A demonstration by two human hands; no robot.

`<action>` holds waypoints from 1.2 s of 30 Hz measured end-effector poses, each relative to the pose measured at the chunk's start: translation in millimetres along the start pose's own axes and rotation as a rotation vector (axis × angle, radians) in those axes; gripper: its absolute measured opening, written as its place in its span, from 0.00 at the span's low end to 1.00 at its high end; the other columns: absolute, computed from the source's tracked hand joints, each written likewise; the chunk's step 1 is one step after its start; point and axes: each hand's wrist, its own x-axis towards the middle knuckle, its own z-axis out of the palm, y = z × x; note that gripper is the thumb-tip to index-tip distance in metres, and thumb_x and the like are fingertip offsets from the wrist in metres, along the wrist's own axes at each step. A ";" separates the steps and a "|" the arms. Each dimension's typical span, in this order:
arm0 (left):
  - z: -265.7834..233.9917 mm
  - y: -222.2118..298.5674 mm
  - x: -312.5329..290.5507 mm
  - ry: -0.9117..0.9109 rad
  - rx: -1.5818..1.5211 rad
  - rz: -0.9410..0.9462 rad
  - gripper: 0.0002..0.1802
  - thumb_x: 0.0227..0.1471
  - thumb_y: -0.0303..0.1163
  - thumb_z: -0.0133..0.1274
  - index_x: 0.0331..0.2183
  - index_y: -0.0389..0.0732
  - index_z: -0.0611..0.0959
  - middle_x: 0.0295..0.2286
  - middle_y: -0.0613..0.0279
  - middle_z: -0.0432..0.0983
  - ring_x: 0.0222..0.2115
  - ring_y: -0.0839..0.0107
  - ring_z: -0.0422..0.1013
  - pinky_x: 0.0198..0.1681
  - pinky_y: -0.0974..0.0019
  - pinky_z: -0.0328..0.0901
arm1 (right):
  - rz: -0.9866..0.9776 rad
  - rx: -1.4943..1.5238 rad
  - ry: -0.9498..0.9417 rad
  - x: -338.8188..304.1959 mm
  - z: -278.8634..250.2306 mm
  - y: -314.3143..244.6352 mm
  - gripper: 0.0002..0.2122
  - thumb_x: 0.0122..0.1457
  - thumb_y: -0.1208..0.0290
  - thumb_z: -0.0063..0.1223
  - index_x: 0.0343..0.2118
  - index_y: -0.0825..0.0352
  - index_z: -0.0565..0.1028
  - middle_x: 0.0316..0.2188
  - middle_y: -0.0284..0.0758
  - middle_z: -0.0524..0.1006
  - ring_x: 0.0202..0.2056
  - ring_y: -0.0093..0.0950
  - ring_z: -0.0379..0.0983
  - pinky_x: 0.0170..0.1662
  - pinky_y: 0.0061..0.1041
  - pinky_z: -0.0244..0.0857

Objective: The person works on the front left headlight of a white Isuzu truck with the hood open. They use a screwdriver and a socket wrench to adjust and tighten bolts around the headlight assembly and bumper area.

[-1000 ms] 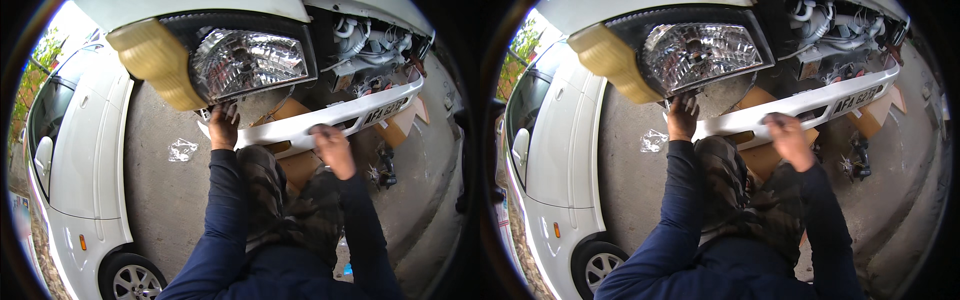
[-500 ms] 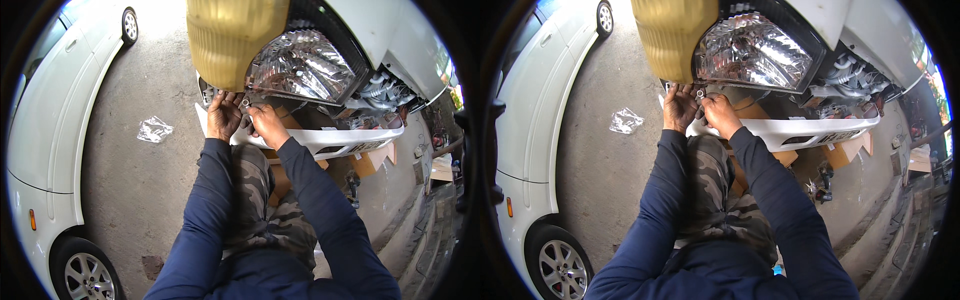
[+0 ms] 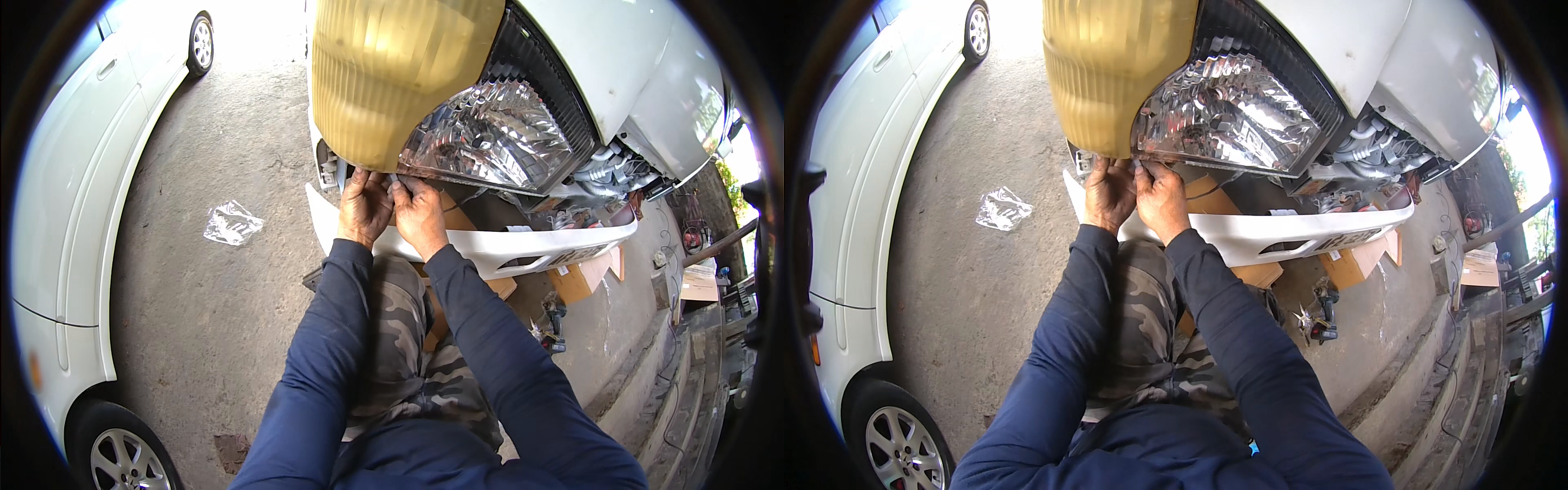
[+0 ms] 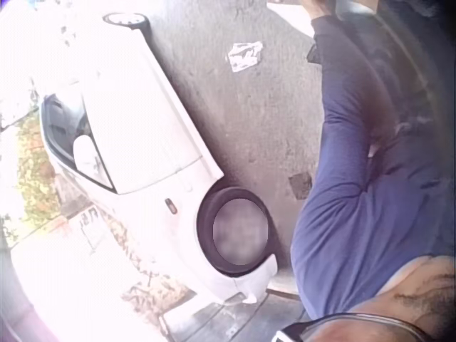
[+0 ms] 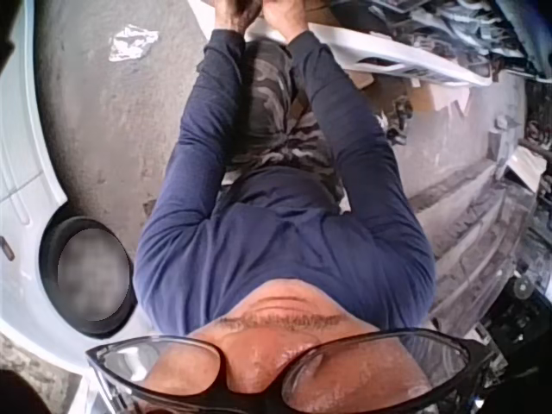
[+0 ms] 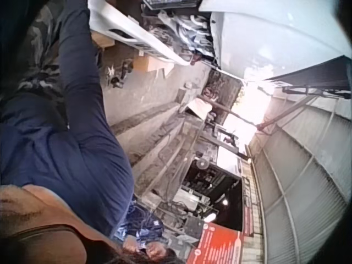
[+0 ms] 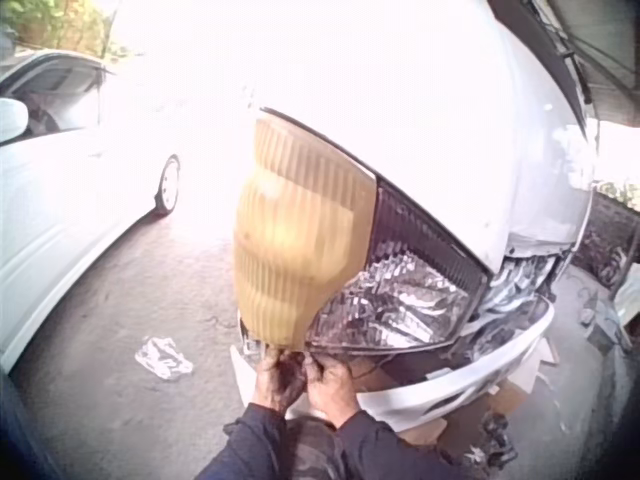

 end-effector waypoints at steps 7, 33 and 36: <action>7.1 4.5 -0.3 -0.085 0.179 0.025 0.28 0.53 0.27 0.61 0.55 0.35 0.74 0.51 0.56 0.75 0.52 0.62 0.70 0.60 0.56 0.62 | -0.142 0.053 0.041 7.0 -3.1 6.8 0.11 0.64 0.67 0.57 0.38 0.71 0.82 0.30 0.44 0.83 0.28 0.34 0.79 0.36 0.31 0.71; -9.6 -0.8 3.8 0.009 0.277 0.142 0.23 0.52 0.24 0.57 0.51 0.34 0.77 0.47 0.57 0.79 0.48 0.63 0.73 0.57 0.57 0.65 | 0.016 0.001 -0.124 -3.7 -10.3 23.2 0.12 0.67 0.66 0.50 0.44 0.70 0.76 0.41 0.50 0.79 0.45 0.52 0.75 0.48 0.40 0.69; -9.0 -1.4 3.8 0.063 0.286 0.183 0.23 0.51 0.22 0.56 0.51 0.35 0.77 0.46 0.57 0.79 0.47 0.64 0.75 0.55 0.58 0.67 | 0.005 0.071 -0.051 -4.2 -6.7 25.5 0.13 0.66 0.66 0.53 0.47 0.69 0.77 0.43 0.48 0.80 0.46 0.48 0.77 0.48 0.37 0.70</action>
